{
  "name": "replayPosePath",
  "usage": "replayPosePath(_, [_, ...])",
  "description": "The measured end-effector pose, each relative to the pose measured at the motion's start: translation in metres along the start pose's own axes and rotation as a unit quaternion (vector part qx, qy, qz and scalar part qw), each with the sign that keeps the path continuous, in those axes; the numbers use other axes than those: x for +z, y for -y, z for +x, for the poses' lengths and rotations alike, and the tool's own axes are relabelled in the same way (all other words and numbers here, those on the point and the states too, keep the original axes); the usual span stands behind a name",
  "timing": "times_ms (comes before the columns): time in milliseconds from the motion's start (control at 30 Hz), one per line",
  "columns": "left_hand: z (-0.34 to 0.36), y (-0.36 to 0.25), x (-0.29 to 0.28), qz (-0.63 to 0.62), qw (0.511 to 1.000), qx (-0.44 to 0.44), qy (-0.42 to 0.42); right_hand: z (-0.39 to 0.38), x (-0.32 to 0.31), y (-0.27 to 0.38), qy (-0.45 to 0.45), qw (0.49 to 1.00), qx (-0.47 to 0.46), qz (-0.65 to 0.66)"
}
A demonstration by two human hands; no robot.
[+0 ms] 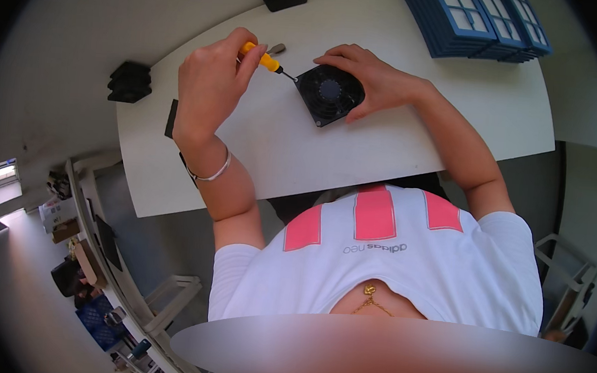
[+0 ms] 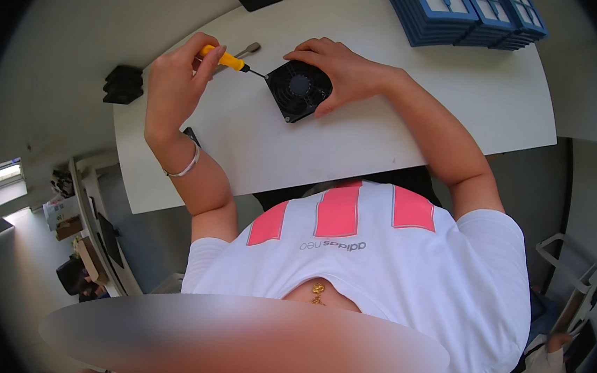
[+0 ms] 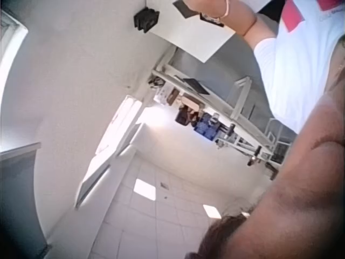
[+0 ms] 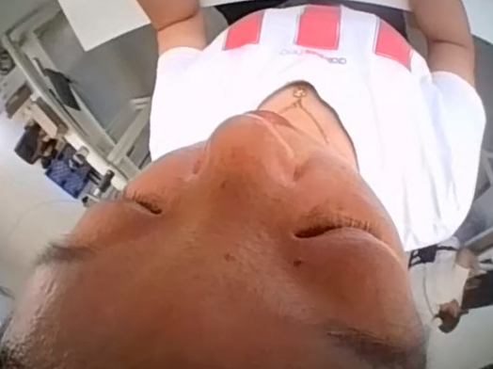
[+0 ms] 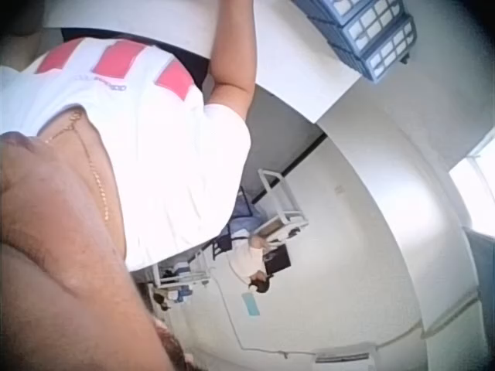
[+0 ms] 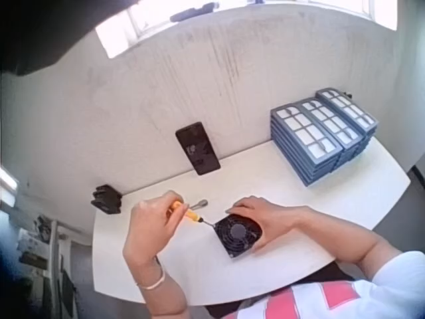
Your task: Repairing or assembling a computer cooling fan using a screwdriver and tweezers on a workspace desk.
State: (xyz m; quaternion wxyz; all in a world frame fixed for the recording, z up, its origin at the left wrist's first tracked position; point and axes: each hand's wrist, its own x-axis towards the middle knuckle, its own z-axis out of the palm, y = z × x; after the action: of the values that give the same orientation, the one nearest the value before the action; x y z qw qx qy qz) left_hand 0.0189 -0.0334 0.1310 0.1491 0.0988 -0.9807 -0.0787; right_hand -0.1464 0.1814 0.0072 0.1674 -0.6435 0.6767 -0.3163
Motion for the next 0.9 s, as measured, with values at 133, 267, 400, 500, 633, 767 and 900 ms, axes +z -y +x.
replayPosePath(133, [0.002, -0.003, -0.002, -0.052, 0.998, 0.038, 0.011, 0.0, -0.001, -0.001, -0.004, 1.0, -0.006, -0.007])
replayPosePath(267, [0.003, -0.004, 0.0, -0.125, 0.986, 0.109, 0.019, 0.0, 0.0, -0.002, -0.006, 1.0, -0.011, -0.01])
replayPosePath(400, [0.002, -0.003, 0.004, -0.132, 0.987, 0.086, 0.017, -0.001, 0.003, -0.002, -0.011, 1.0, -0.008, -0.014])
replayPosePath(500, [-0.001, 0.002, 0.002, -0.181, 0.979, 0.08, 0.043, -0.001, 0.004, -0.002, -0.008, 1.0, 0.001, -0.017])
replayPosePath(633, [-0.002, 0.0, -0.004, -0.21, 0.974, 0.062, 0.057, -0.001, 0.004, -0.002, -0.014, 1.0, -0.007, -0.019])
replayPosePath(767, [-0.002, -0.004, -0.006, -0.198, 0.976, 0.059, 0.062, -0.001, 0.004, -0.002, -0.017, 1.0, -0.006, -0.015])
replayPosePath(900, [-0.001, -0.011, -0.006, -0.193, 0.977, 0.06, 0.062, 0.0, 0.004, 0.0, -0.014, 1.0, -0.001, -0.019])
